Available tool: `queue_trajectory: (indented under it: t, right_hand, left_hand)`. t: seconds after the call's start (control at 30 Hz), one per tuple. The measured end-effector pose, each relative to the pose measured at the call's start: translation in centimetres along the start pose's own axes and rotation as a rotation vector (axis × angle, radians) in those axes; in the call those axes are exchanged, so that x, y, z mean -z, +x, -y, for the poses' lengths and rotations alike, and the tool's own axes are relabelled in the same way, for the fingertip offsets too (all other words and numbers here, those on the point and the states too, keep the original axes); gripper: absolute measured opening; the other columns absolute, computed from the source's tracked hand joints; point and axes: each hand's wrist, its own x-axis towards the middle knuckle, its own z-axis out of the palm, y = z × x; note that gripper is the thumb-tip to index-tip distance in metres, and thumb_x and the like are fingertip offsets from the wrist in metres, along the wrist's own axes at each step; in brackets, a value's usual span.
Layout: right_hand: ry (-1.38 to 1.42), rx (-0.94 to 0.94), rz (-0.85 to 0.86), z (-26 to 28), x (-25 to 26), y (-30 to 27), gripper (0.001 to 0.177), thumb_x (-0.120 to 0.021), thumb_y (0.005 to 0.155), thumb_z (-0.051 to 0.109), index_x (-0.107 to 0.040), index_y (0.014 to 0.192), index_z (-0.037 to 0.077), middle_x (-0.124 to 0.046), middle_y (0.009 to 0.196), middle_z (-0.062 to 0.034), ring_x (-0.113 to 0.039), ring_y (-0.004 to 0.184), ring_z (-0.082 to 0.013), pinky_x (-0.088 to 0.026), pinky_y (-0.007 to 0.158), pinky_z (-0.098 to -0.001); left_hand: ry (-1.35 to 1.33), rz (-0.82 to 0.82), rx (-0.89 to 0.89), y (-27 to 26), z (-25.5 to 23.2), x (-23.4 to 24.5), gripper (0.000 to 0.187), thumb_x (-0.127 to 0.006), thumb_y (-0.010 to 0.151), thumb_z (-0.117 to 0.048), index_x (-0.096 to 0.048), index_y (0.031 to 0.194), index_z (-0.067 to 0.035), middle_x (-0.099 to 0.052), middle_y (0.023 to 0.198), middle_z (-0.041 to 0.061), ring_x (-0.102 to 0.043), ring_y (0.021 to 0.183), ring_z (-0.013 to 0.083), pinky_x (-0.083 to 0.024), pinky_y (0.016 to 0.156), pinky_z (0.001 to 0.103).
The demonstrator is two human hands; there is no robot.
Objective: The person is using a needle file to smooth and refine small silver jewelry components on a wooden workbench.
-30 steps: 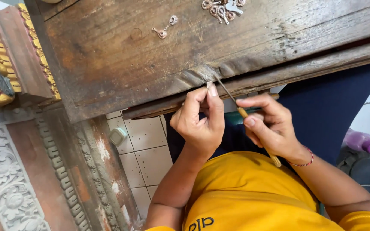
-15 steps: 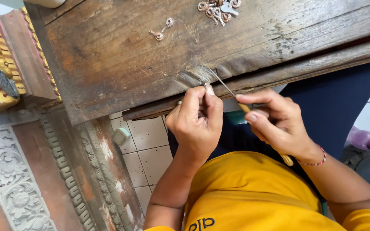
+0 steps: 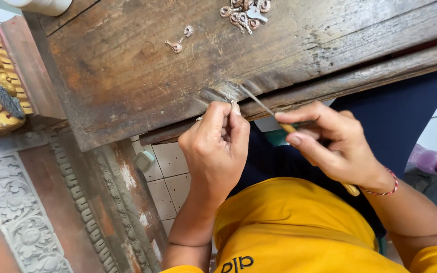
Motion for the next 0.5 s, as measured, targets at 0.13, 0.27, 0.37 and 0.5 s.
queue_trajectory:
  t: [0.13, 0.27, 0.37, 0.5]
  right_hand:
    - [0.179, -0.046, 0.061, -2.1, -1.0, -0.6, 0.026, -0.059, 0.100, 0.012, -0.063, 0.123, 0.001, -0.042, 0.048, 0.0058, -0.039, 0.040, -0.0010, -0.029, 0.047, -0.0162]
    - [-0.111, 0.103, 0.069, 0.2, -1.2, 1.7, 0.028, -0.065, 0.100, 0.008, -0.066, 0.128, 0.005, -0.057, 0.072, 0.0038, -0.033, 0.050, -0.0050, -0.029, 0.050, -0.0198]
    - [-0.273, 0.204, 0.117, 2.4, -0.7, 3.5, 0.030, -0.062, 0.103, 0.009, -0.063, 0.132, 0.004, -0.058, 0.070, 0.0007, -0.034, 0.048, -0.0101, -0.031, 0.048, -0.0236]
    - [-0.135, 0.094, 0.098, 2.2, 0.3, 2.6, 0.029, -0.066, 0.097, 0.009, -0.067, 0.126, 0.004, -0.075, 0.104, -0.0025, -0.059, 0.051, -0.0027, -0.041, 0.053, -0.0165]
  left_hand:
    - [0.002, 0.017, -0.027, 0.5, -0.2, 0.4, 0.025, -0.058, 0.099, -0.002, -0.046, 0.078, -0.008, -0.035, 0.059, 0.000, -0.032, 0.051, 0.0156, -0.032, 0.050, 0.031]
    - [0.082, 0.101, -0.057, 0.8, -0.2, 0.9, 0.023, -0.055, 0.100, -0.002, -0.045, 0.080, -0.008, -0.038, 0.061, 0.006, -0.040, 0.051, 0.0223, -0.035, 0.052, 0.037]
    - [0.088, 0.119, -0.061, 0.9, -0.5, 1.2, 0.022, -0.055, 0.099, -0.002, -0.045, 0.080, -0.007, -0.042, 0.061, 0.007, -0.044, 0.051, 0.0243, -0.035, 0.052, 0.039]
    - [0.064, 0.134, -0.047, 1.1, -0.5, 1.3, 0.026, -0.056, 0.099, -0.002, -0.042, 0.078, -0.008, -0.038, 0.059, 0.005, -0.038, 0.050, 0.0237, -0.034, 0.052, 0.037]
